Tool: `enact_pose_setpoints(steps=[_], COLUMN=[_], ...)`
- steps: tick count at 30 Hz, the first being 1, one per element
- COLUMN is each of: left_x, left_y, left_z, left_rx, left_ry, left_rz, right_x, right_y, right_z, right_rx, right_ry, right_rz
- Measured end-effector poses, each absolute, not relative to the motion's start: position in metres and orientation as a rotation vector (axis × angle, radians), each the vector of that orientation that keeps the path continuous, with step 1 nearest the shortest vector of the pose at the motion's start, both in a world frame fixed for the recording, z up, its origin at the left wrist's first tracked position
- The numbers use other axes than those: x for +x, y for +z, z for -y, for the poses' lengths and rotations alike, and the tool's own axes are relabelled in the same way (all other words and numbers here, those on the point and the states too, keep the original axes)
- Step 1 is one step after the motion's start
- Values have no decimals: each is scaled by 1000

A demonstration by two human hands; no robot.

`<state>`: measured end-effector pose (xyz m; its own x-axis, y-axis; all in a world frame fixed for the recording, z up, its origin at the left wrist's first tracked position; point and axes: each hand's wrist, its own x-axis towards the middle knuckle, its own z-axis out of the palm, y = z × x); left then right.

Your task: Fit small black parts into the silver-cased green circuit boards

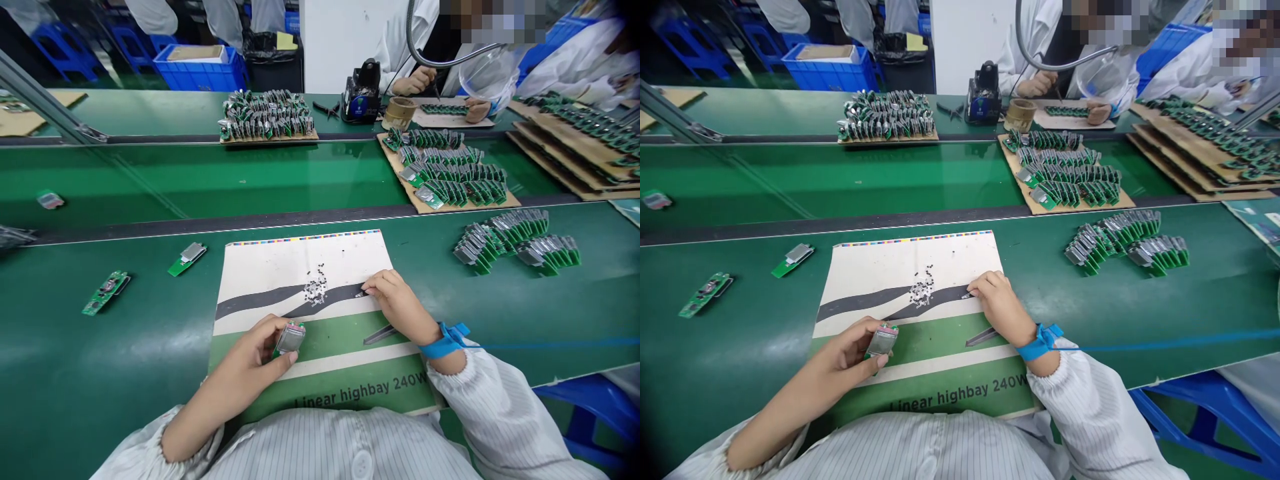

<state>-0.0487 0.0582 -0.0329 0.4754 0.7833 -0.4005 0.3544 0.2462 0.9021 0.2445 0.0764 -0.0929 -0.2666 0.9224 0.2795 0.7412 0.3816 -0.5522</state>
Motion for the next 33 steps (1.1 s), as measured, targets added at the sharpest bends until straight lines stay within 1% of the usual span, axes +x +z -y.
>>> enact_pose_setpoints(steps=[7, 13, 17, 23, 27, 33], left_x=[-38, -23, -15, -8, -6, -7], left_y=[-25, -16, -12, 0, 3, 1], left_z=[-57, -52, -49, -45, -43, -43], left_rx=[1118, 1063, 1139, 1158, 1154, 1185], left_ry=[396, 394, 433, 459, 474, 485], left_rz=[-996, -900, -867, -823, -816, -794], right_x=[240, 230, 216, 192, 185, 182], right_y=[-69, -43, -22, -3, -2, -3], right_z=[-61, -43, -33, -22, -18, -18], right_rx=[-1319, -1214, -1100, -1022, -1048, -1018], right_ry=[465, 680, 754, 632, 608, 485], right_rz=[1997, 1780, 1764, 1773, 1750, 1815])
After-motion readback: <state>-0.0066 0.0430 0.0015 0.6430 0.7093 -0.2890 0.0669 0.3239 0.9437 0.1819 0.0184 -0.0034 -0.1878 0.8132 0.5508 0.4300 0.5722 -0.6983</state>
